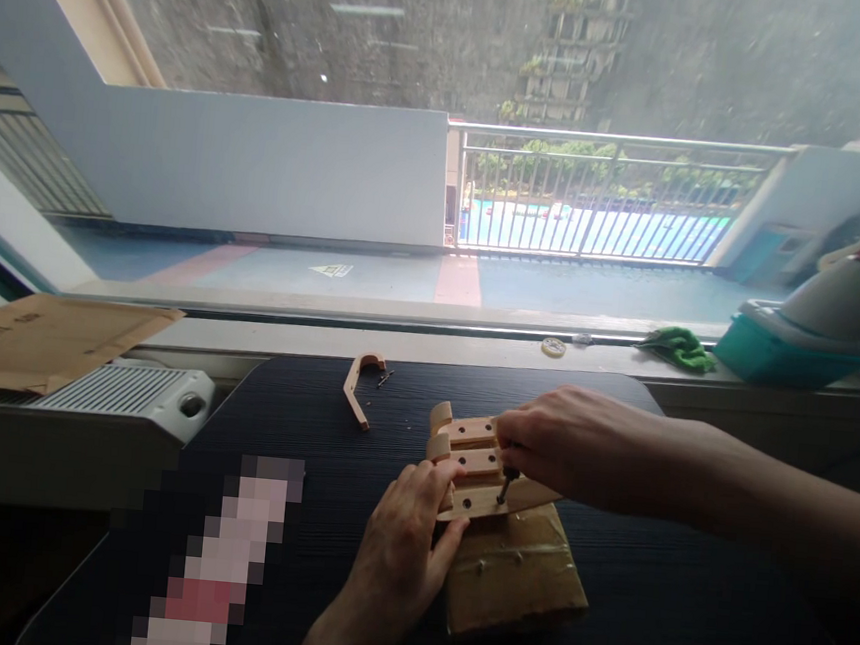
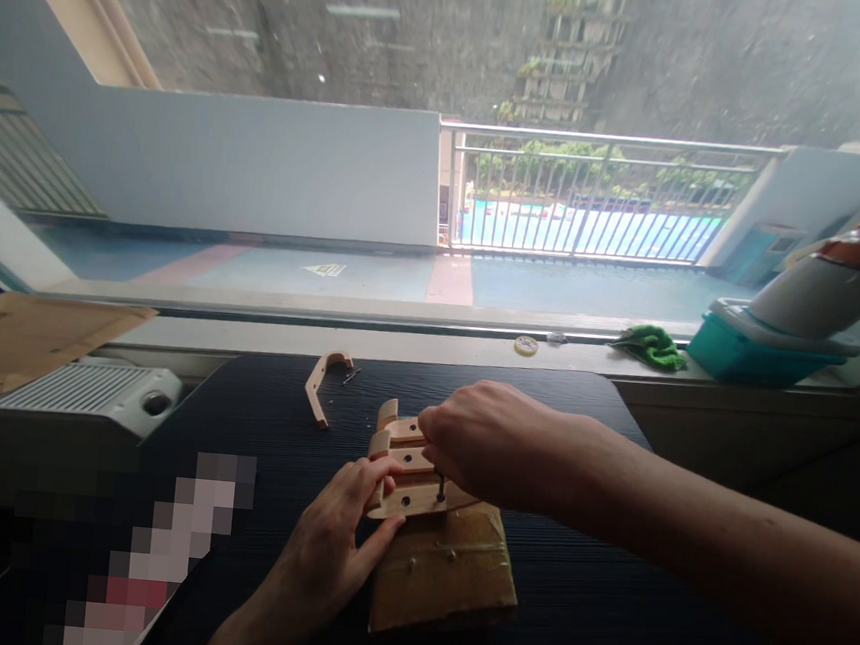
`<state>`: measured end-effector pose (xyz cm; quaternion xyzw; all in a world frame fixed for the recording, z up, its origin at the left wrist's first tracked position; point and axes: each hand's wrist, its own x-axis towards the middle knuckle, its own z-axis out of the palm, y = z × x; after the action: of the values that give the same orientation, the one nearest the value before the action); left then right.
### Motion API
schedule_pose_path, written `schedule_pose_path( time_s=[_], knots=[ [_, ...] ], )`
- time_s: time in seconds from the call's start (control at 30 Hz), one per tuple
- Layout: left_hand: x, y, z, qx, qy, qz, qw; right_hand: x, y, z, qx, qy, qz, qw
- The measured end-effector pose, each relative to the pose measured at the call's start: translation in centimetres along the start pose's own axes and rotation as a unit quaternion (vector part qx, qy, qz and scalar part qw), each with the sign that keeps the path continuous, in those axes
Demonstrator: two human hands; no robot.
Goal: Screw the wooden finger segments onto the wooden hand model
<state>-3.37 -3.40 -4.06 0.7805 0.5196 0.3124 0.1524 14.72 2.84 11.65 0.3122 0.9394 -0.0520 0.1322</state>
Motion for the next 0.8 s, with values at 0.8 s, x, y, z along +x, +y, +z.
schedule_pose_path(
  time_s=[0.8],
  knots=[
    [0.1,0.0,0.0,-0.003,-0.002,0.001,1.000,-0.1,0.2,0.1,-0.011,0.000,0.004,1.000]
  ],
)
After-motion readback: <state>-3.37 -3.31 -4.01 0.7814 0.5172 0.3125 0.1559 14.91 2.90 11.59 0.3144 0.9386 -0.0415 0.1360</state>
